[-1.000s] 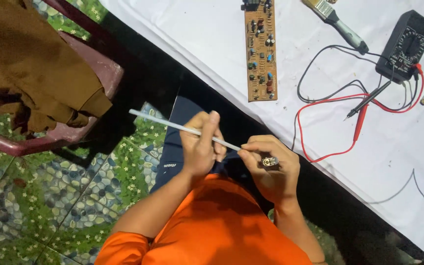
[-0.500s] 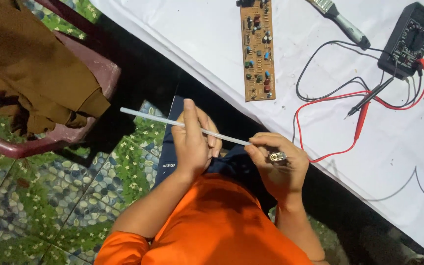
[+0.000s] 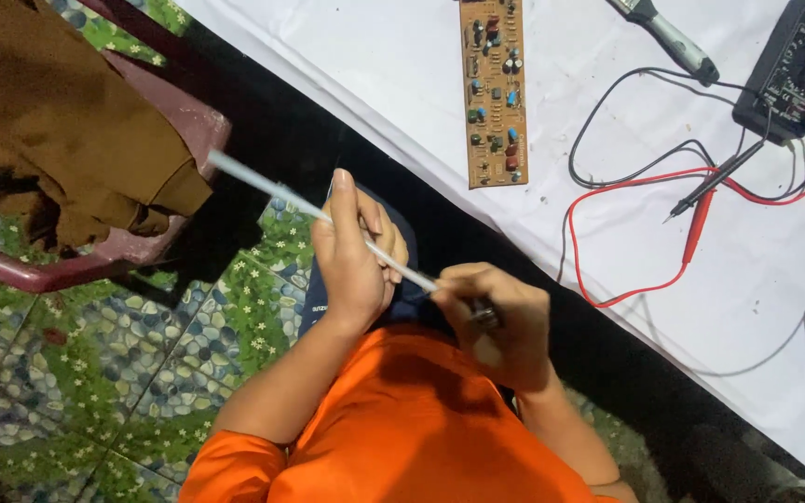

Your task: Applying hot glue to a circuit board by melting a glue stick with a lighter to secure components.

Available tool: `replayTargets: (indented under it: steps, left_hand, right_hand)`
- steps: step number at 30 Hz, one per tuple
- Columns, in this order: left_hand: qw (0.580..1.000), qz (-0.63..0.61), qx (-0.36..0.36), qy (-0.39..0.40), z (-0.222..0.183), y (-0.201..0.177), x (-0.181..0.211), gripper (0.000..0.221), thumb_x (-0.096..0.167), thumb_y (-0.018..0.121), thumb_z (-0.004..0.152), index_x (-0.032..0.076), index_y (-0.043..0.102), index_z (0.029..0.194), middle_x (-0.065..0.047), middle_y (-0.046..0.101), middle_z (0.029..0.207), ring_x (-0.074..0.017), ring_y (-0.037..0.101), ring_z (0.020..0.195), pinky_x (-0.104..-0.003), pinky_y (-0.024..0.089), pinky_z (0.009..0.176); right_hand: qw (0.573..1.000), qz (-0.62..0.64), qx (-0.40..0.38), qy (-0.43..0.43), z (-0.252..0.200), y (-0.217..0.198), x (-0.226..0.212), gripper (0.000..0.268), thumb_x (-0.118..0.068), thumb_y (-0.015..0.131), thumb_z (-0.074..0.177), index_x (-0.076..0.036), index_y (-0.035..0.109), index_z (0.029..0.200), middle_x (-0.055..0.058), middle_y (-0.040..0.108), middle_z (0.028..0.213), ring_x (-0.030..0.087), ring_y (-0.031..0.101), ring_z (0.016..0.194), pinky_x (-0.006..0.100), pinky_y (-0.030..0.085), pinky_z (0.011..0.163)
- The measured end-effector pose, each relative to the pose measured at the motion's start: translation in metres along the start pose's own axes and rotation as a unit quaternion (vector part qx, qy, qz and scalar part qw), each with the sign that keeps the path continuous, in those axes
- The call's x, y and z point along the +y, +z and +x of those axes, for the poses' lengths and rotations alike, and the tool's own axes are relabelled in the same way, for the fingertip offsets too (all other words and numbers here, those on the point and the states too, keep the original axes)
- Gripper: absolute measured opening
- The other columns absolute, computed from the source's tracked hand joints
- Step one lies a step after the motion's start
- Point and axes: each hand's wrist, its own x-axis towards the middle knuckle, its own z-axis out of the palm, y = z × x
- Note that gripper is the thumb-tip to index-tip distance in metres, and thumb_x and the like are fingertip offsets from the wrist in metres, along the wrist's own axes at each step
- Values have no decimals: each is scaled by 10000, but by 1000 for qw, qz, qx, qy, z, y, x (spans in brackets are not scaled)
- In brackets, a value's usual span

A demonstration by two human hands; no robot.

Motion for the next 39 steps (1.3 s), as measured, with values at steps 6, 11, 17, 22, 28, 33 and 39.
replayTargets:
  steps: [6, 11, 17, 22, 28, 33, 39]
  left_hand:
    - [999, -2, -10, -32, 0, 4, -3, 555, 432, 338, 1112, 124, 402, 655, -99, 351, 374, -183, 342, 218, -252, 279, 226]
    - [999, 39, 18, -6, 3, 7, -1, 546, 470, 293, 1105, 136, 368, 680, -122, 373, 385, -185, 350, 222, -236, 295, 248]
    - [995, 66, 46, 56, 19, 2, 4, 537, 515, 277, 1092, 152, 342, 702, -134, 390, 392, -188, 349, 217, -228, 278, 251]
    - [991, 88, 59, 84, 30, 2, 8, 529, 524, 275, 1091, 162, 338, 709, -135, 422, 404, -182, 361, 227, -232, 279, 254]
    - [990, 73, 81, 86, 35, 7, 5, 530, 530, 309, 1085, 171, 337, 696, -125, 436, 417, -172, 366, 241, -224, 271, 253]
    - [993, 49, 71, 85, 37, 16, 3, 526, 523, 311, 1088, 174, 335, 695, -121, 427, 414, -172, 359, 242, -230, 268, 250]
    - [995, 52, 48, 70, 32, 21, -1, 524, 539, 299, 1086, 196, 311, 689, -98, 417, 415, -159, 369, 253, -223, 262, 253]
  right_hand:
    - [962, 265, -22, 59, -10, 5, 14, 140, 121, 705, 845, 12, 659, 771, 113, 692, 678, 123, 518, 539, 262, 519, 516]
    - [944, 319, -35, 69, -12, 9, 26, 97, 118, 571, 932, 69, 648, 898, 137, 668, 691, 79, 498, 587, 230, 502, 564]
    - [949, 273, -42, 151, -19, 6, 48, 287, -31, 606, 993, 44, 578, 1269, 121, 712, 850, 81, 546, 648, 217, 476, 563]
    - [934, 303, -58, 180, -15, -1, 32, 332, -106, 540, 1028, -29, 500, 1348, 94, 580, 998, 108, 520, 764, 274, 527, 657]
    - [974, 212, -18, 84, -12, 3, 26, 370, -17, 442, 1054, 17, 514, 1416, 156, 636, 895, 144, 589, 572, 277, 562, 530]
    - [985, 155, 58, 49, -12, 9, 25, 240, 2, 631, 926, 39, 722, 1145, 90, 687, 606, 86, 542, 343, 203, 399, 329]
    - [976, 201, 84, 13, -15, 18, 56, 227, -103, 603, 907, 87, 634, 1027, 92, 586, 509, 84, 449, 341, 214, 369, 350]
